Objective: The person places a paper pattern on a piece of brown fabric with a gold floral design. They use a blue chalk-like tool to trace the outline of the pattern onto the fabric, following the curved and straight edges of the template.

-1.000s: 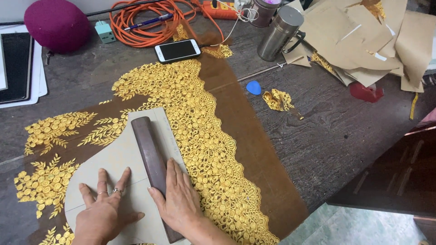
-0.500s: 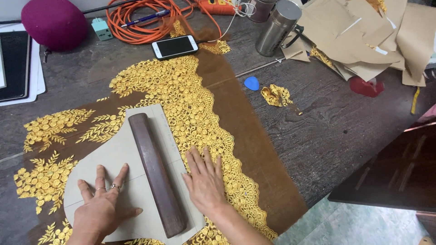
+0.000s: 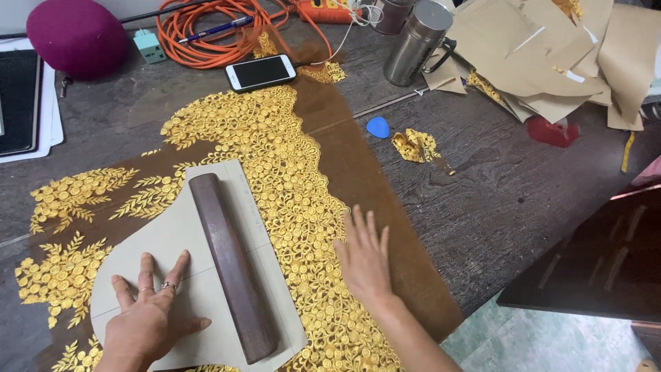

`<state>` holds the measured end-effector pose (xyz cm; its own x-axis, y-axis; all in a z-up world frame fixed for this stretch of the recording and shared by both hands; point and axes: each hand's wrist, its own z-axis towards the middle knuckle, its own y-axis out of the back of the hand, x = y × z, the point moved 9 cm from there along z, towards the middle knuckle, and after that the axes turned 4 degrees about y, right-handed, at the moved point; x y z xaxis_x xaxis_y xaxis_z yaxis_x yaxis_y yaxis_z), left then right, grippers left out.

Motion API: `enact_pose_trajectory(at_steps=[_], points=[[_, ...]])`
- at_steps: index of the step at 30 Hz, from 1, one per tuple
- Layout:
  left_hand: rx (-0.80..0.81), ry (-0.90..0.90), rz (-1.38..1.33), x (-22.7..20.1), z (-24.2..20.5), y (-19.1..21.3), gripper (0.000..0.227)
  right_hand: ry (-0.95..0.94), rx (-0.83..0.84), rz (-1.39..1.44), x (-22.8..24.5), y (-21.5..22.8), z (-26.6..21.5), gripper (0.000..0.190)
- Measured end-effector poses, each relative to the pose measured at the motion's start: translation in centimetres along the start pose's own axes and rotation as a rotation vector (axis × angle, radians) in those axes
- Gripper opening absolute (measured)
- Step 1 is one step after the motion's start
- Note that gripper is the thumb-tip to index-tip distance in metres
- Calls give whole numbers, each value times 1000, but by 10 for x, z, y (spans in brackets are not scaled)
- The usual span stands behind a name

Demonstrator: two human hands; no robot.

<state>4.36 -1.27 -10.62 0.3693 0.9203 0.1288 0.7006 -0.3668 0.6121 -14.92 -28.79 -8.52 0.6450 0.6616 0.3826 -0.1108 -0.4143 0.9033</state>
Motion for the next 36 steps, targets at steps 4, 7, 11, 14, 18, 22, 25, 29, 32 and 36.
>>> enact_pose_trajectory(at_steps=[4,7,11,14,18,22,25,29,32,36], points=[[-31,-33,-19,0,6,-1,116,-95,-36,-8,-33,13,2,61],[-15,-24,-18,0,4,-1,115,-97,-68,-14,-56,14,5,62],[-9,-16,-16,0,3,0,115,-38,-137,-15,-67,14,5,62],[-1,-8,-7,-3,-4,4,116,18,-193,-33,-59,15,4,60],[5,-12,-9,-2,-1,2,115,-41,-107,11,-18,18,2,57],[-18,-24,-28,-1,3,0,115,104,-9,-133,27,-1,-1,56],[-20,-22,-29,-1,2,1,114,186,-26,-51,35,-21,-5,57],[-3,-5,-27,-1,1,1,114,247,-93,-49,30,-24,-9,58],[-26,-25,-36,1,4,-1,114,107,18,-54,16,-21,-5,60],[-13,-21,-21,0,1,1,115,35,17,39,1,-6,-6,59]])
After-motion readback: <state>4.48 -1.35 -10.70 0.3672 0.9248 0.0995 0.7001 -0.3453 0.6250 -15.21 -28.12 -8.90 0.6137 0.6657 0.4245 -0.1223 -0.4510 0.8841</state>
